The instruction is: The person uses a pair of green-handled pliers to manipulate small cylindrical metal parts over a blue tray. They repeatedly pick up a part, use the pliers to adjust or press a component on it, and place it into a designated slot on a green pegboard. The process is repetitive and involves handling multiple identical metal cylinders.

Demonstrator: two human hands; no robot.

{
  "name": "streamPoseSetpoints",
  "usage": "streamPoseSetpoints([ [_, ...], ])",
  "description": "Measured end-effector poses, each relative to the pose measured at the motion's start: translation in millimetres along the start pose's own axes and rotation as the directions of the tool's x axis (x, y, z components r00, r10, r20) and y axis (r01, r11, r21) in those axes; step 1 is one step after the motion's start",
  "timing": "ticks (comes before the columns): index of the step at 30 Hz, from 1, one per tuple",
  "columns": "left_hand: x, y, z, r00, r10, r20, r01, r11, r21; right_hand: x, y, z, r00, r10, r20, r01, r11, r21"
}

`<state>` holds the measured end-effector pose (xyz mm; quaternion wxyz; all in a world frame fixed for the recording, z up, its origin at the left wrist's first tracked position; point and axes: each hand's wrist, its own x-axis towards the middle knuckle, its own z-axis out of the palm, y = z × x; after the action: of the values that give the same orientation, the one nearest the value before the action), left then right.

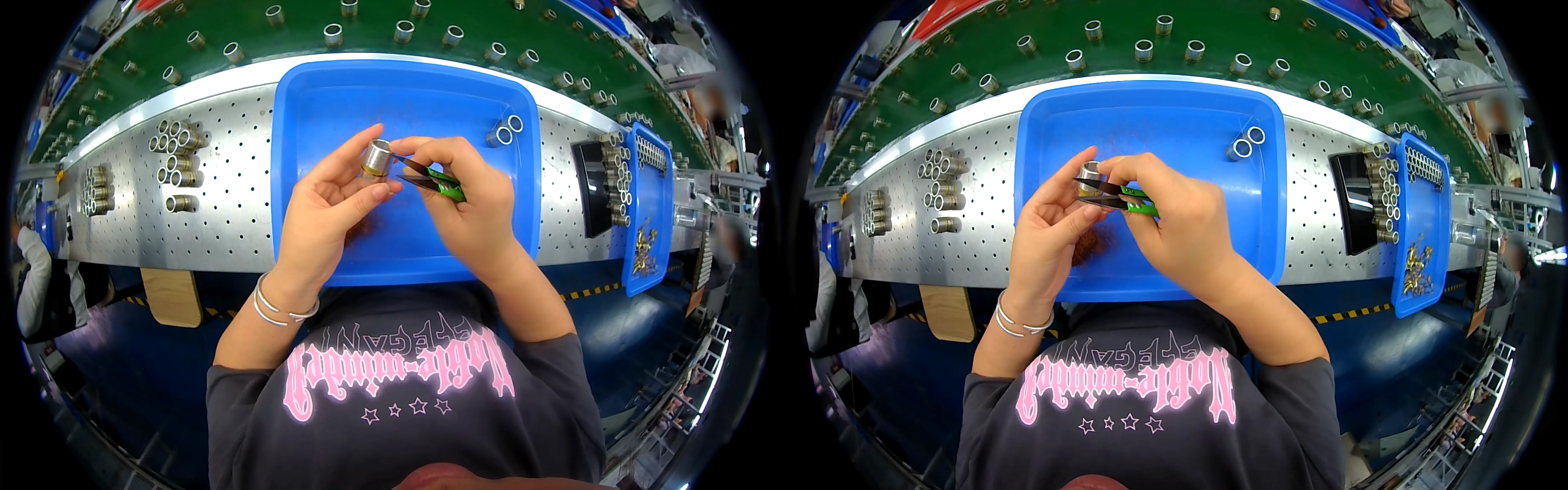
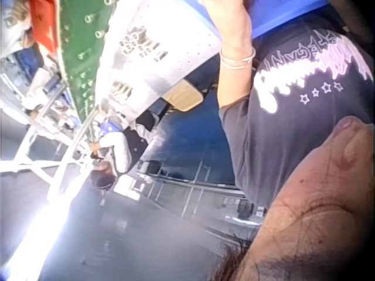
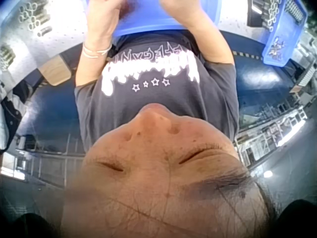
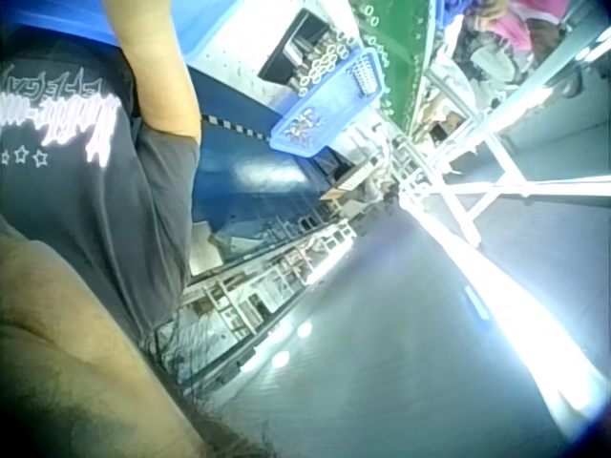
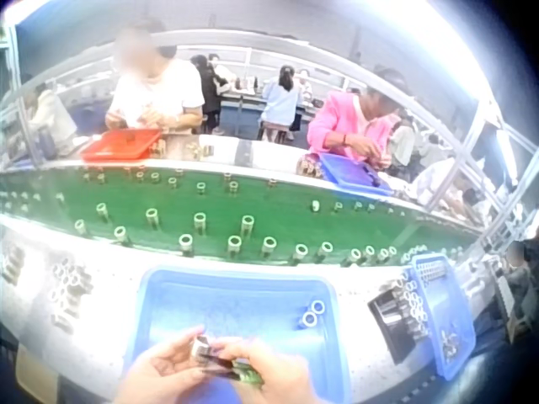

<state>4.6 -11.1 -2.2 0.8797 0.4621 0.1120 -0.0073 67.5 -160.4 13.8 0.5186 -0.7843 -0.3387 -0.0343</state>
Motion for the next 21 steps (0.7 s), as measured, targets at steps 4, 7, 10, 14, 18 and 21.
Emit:
streamPoseSetpoints([
  [4,-0.4,1.5,-2.0,0.999,0.046,0.027,-0.047,0.998,0.042,-0.2,-2.1,-0.9,1.0,-0.018,0.001,0.018,0.999,-0.028],
  [7,0.7,3.6,-1.0,0.997,0.054,0.047,-0.057,0.997,0.056,0.5,-0.8,-1.8,0.998,-0.057,-0.007,0.056,0.997,-0.055],
  [10,0.7,4.5,-0.6,0.998,0.051,0.04,-0.054,0.996,0.076,1.3,-2.1,-1.9,0.998,-0.064,-0.009,0.063,0.997,-0.037],
  [14,-0.6,5.4,0.7,0.998,0.035,0.049,-0.043,0.984,0.175,-1.3,1.1,-1.4,0.996,-0.086,-0.031,0.085,0.996,-0.041],
  [18,-4.3,6.6,2.6,0.998,0.009,0.066,-0.027,0.959,0.283,-2.0,-2.8,-5.3,0.994,-0.105,-0.023,0.104,0.994,-0.036],
  [21,-5.7,6.0,4.7,0.996,0.024,0.09,-0.051,0.946,0.319,-4.9,-3.2,-6.8,0.996,-0.084,-0.025,0.084,0.996,-0.01],
])
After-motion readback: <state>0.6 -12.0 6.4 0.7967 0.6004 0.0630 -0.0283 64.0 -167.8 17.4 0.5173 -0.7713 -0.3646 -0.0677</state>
